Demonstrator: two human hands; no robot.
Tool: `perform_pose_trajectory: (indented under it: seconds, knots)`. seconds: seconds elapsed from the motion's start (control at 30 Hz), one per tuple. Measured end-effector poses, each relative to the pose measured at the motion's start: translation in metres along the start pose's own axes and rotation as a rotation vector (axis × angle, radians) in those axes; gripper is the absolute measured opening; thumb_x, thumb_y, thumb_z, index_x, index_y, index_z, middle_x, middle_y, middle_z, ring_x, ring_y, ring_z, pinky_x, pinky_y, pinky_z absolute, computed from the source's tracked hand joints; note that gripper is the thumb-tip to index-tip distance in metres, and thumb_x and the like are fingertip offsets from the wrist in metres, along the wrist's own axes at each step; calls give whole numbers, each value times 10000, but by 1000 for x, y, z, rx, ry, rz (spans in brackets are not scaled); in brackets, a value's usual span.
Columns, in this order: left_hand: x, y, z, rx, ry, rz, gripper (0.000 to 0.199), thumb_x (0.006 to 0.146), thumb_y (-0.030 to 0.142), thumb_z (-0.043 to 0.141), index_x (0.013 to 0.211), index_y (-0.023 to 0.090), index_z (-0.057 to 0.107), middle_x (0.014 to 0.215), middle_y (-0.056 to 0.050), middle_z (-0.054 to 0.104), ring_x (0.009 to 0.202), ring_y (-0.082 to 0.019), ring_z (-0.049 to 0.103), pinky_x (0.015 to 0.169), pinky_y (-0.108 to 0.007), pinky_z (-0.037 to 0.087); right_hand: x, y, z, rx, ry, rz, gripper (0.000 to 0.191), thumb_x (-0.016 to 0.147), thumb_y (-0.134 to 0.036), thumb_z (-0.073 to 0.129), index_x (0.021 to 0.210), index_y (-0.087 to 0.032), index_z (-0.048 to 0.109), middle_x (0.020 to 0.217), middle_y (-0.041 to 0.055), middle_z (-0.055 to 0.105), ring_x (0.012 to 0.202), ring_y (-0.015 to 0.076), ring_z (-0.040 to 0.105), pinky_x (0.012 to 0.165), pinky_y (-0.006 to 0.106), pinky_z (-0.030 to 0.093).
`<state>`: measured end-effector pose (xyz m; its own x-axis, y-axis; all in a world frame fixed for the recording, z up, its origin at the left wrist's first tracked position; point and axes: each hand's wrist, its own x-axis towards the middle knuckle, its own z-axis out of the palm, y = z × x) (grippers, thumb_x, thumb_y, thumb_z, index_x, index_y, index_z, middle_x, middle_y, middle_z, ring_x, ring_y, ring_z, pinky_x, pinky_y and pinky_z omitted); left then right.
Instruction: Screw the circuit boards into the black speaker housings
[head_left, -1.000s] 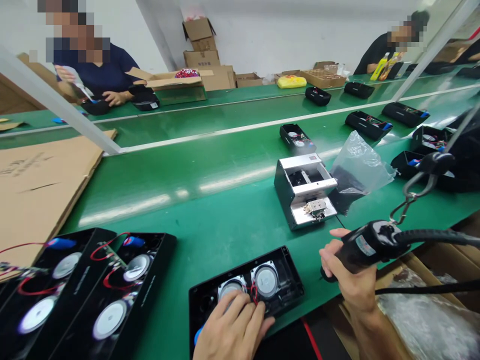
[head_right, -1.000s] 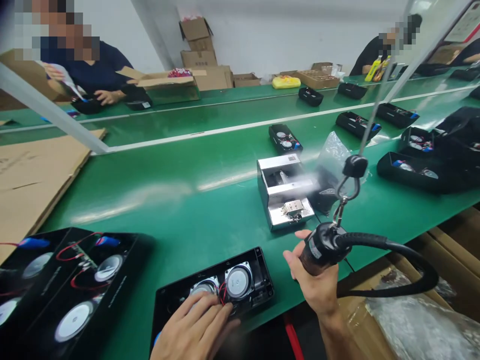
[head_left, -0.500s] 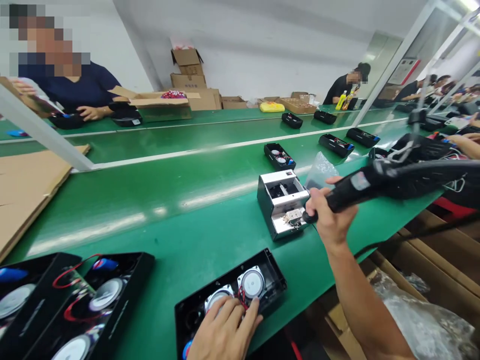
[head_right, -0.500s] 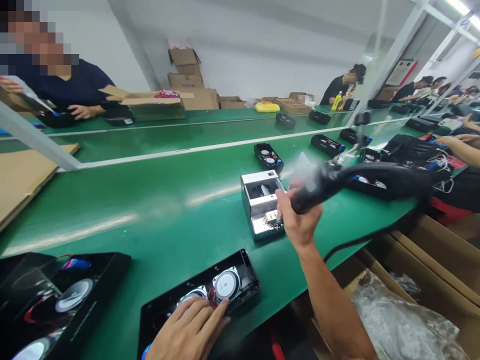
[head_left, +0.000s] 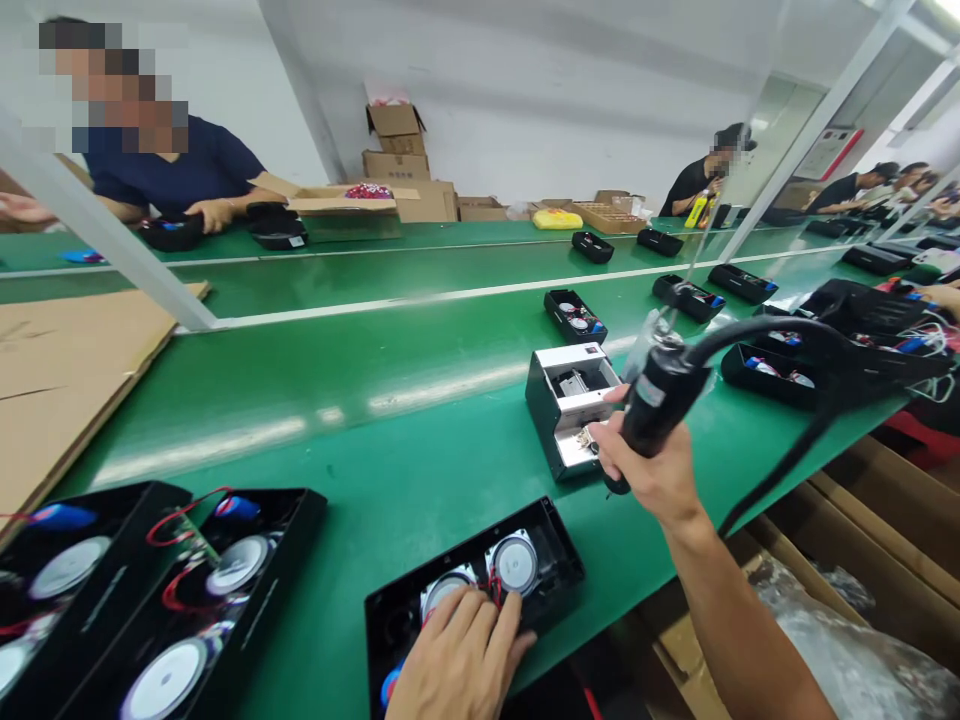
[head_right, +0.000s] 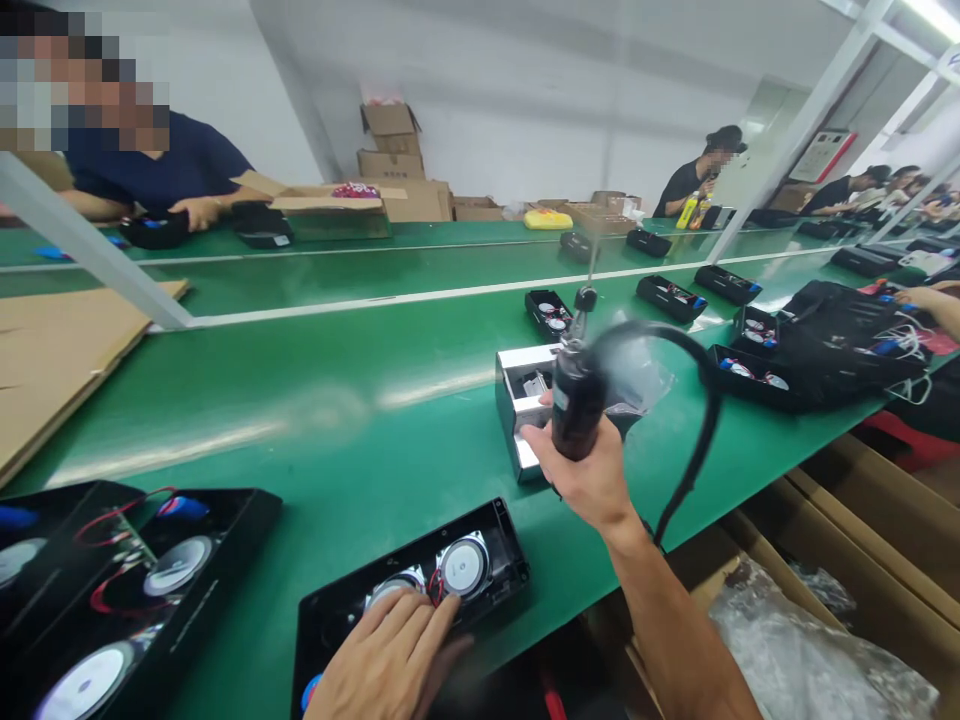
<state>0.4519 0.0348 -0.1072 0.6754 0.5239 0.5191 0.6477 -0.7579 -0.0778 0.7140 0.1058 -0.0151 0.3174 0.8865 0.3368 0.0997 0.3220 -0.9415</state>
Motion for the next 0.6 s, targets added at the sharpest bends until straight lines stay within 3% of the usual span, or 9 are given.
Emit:
perform_pose_trajectory:
  seconds: [0.13,0.27,0.4,0.6]
  knots:
    - [2,3,2,4,5,-17,414,1162,248,339,991,172,708,737,-4,674,699,-186,654,824,-355,501,-2,-2,-5,120,91,-115,337,922,-270,808,1187,-250,600,578,-130,557,402,100,491,450,261,425]
    - [1,5,3,8,2,-21,458,1173,239,302,984,174,714,743,-6,692,718,-186,665,878,-364,486,25,8,-6,114,268,-247,262,905,-241,818,1010,-243,579,535,-136,548,391,94,486,472,266,426]
    - [4,4,2,-20,19,-14,444,1174,230,320,962,173,706,722,9,670,683,-179,634,853,-365,462,45,18,-6,53,273,-230,282,902,-288,814,1060,-244,585,527,-132,556,401,107,490,478,277,435]
    - [9,3,0,-37,32,-12,450,1168,204,329,939,165,714,739,-1,685,692,-189,633,857,-379,454,45,22,-4,11,277,-190,331,890,-340,812,1107,-244,582,528,-126,564,402,114,485,468,284,442]
